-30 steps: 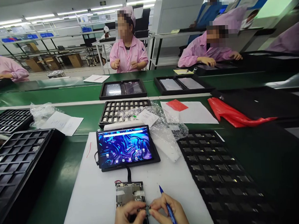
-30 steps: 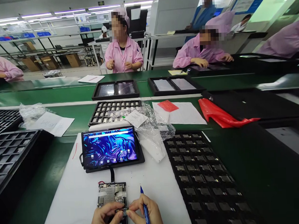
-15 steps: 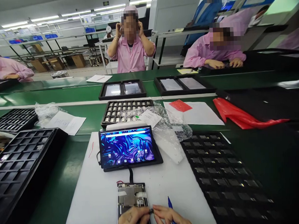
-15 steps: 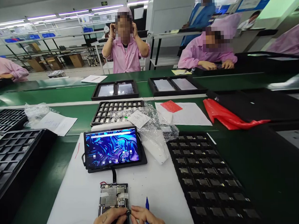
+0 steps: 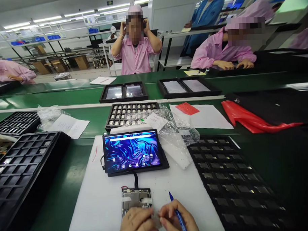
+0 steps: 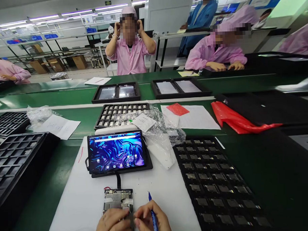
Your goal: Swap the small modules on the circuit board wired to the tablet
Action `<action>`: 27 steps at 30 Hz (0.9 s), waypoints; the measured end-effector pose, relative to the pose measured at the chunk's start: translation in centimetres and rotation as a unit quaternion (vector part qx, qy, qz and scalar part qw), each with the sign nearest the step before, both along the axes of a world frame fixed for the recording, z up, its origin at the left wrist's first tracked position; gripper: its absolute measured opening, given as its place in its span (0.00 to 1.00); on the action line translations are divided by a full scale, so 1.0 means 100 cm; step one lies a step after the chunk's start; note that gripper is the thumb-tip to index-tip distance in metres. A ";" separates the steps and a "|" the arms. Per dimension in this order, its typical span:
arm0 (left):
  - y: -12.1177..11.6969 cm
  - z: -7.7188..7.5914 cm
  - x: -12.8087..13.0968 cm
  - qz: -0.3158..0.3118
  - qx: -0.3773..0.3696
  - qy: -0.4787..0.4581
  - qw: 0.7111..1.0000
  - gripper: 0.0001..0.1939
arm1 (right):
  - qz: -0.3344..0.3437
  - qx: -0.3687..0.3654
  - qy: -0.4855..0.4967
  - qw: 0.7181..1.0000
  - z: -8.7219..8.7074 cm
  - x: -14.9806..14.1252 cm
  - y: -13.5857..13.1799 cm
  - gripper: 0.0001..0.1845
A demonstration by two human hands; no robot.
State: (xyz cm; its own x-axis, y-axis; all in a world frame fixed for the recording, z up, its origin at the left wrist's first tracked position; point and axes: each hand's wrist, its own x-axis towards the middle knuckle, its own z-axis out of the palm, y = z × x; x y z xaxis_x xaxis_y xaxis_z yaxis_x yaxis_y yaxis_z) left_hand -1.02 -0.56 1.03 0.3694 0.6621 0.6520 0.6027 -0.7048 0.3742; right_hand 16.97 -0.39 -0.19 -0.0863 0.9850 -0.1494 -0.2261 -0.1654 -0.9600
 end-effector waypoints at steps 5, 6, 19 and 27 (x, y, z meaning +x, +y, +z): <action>0.018 0.006 -0.010 0.032 -0.080 0.074 0.994 0.15 | -0.156 0.111 -0.171 0.966 -0.013 -0.003 0.020 0.11; 0.021 0.006 -0.010 0.027 -0.098 0.079 0.992 0.14 | -0.163 0.124 -0.198 0.959 -0.014 -0.005 0.023 0.10; 0.019 -0.012 -0.014 0.014 -0.217 0.038 0.975 0.11 | -0.102 0.185 -0.343 0.915 -0.019 -0.008 0.024 0.04; 0.018 -0.013 -0.015 0.012 -0.216 0.034 0.976 0.11 | -0.109 0.197 -0.351 0.909 -0.015 -0.009 0.024 0.03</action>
State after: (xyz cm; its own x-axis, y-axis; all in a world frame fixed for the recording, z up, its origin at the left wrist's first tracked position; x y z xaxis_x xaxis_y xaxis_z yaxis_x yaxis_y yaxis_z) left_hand -2.47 1.28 -0.23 0.3830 0.8791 0.2836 0.6515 -0.4747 0.5918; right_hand 16.03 2.04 -1.67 0.0970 0.9563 0.2760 0.4797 0.1981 -0.8548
